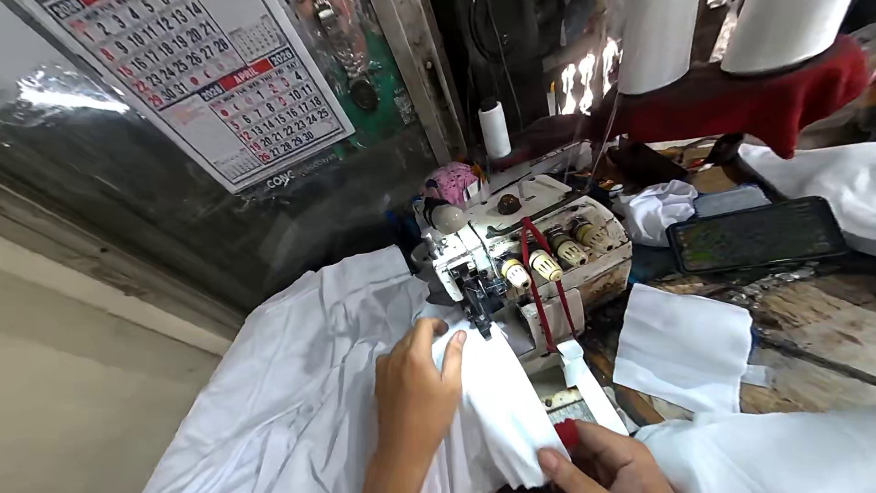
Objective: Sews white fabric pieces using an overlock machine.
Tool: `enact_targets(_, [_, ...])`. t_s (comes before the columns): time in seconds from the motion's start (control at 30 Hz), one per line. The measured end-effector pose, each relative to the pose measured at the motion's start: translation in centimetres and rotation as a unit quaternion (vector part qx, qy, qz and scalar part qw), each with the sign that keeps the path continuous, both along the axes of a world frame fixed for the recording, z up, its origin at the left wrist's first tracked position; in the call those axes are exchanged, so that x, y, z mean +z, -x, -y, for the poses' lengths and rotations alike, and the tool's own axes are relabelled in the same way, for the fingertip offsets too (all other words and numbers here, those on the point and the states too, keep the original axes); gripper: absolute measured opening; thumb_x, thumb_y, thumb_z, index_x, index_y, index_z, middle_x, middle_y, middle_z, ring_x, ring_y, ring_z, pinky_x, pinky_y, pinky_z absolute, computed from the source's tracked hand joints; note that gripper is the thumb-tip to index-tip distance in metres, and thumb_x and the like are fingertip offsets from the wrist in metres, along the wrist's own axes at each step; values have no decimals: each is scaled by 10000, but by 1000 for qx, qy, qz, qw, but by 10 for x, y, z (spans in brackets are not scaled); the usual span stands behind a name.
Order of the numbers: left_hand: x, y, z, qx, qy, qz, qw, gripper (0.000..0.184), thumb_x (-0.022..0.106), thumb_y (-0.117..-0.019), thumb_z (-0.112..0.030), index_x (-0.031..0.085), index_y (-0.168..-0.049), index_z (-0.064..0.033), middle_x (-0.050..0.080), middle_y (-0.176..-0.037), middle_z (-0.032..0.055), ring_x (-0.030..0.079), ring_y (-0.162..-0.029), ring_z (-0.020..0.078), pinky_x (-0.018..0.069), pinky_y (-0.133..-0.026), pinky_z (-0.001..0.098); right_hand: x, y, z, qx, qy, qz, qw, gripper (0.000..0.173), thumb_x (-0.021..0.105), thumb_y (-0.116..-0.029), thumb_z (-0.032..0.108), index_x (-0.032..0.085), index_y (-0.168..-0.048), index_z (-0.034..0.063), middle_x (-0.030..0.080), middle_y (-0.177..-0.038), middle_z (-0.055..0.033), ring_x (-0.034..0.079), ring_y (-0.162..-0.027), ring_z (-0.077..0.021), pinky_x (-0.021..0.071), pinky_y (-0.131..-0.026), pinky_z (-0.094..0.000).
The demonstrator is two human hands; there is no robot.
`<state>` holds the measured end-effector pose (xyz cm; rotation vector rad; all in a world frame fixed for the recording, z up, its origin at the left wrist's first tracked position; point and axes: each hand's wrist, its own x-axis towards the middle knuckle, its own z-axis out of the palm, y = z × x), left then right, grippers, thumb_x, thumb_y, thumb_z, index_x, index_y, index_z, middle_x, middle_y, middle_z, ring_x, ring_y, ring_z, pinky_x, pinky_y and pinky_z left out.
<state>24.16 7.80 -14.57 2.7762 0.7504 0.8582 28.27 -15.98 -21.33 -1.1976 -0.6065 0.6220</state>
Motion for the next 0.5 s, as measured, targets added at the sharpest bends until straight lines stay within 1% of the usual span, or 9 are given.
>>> enact_targets(0.03, [2, -5, -9, -2, 14, -7, 1000, 363, 569, -979, -544, 693, -1091, -221, 678, -829, -31, 662, -726, 165, 546, -620, 464, 4, -2, -7, -16, 5, 4, 1000, 146, 671, -1004, 135, 695, -1071, 7, 716, -806, -96, 678, -590, -204, 602, -507, -372])
enact_targets(0.13, [9, -19, -33, -9, 34, -30, 999, 322, 592, -999, -500, 681, -1156, -234, 705, -947, -13, 692, -823, 196, 568, -676, 510, 16, -11, -28, -55, 25, 8, 998, 147, 694, -992, 174, 705, -1017, 29, 699, -745, -65, 657, -547, -180, 582, -468, -348])
enact_targets(0.17, [11, -24, -39, -7, 31, -34, 999, 298, 597, -1009, -467, 683, -1162, -227, 712, -944, 0, 698, -826, 209, 571, -682, 521, 18, -15, -36, -65, 33, 7, 997, 156, 704, -987, 195, 707, -995, 40, 705, -744, -57, 662, -546, -174, 582, -462, -341])
enact_targets(0.23, [13, -33, -48, 10, 38, -45, 998, 259, 591, -1030, -411, 672, -1156, -200, 705, -879, 43, 692, -787, 253, 551, -661, 543, 16, -23, -54, -97, 37, 8, 995, 201, 725, -972, 256, 707, -920, 62, 701, -710, -44, 659, -534, -170, 574, -449, -335])
enact_targets(0.33, [14, -45, -63, 27, 29, -50, 998, 254, 565, -1052, -363, 663, -1123, -139, 681, -809, 97, 672, -722, 309, 530, -620, 553, 11, -39, -85, -159, 46, 26, 986, 337, 719, -941, 379, 665, -743, 111, 607, -590, -21, 604, -472, -164, 537, -425, -336])
enact_targets(0.4, [17, -51, -76, 21, 18, -77, 997, 288, 531, -1066, -366, 641, -1128, -108, 675, -795, 131, 676, -713, 347, 530, -603, 566, 17, -46, -99, -171, 65, 17, 983, 392, 689, -937, 407, 623, -674, 125, 591, -554, -25, 611, -461, -173, 546, -429, -341])
enact_targets(0.43, [23, -51, -83, 14, 24, -98, 995, 297, 511, -1073, -367, 624, -1153, -104, 675, -807, 145, 681, -728, 362, 532, -610, 581, 20, -48, -100, -164, 72, 10, 984, 400, 683, -937, 411, 624, -669, 120, 600, -553, -31, 619, -463, -176, 550, -436, -343])
enact_targets(0.47, [30, -51, -89, 6, 37, -107, 994, 298, 504, -1075, -359, 619, -1174, -102, 679, -835, 153, 682, -753, 368, 535, -634, 596, 21, -49, -95, -143, 76, 13, 987, 401, 684, -941, 430, 637, -695, 116, 612, -572, -34, 627, -478, -178, 559, -451, -346])
enact_targets(0.5, [40, -48, -93, 4, 57, -98, 994, 308, 507, -1076, -347, 625, -1201, -92, 688, -889, 160, 685, -802, 373, 542, -693, 618, 19, -50, -86, -109, 78, 36, 990, 394, 689, -944, 455, 650, -743, 118, 617, -605, -26, 628, -503, -170, 565, -471, -351])
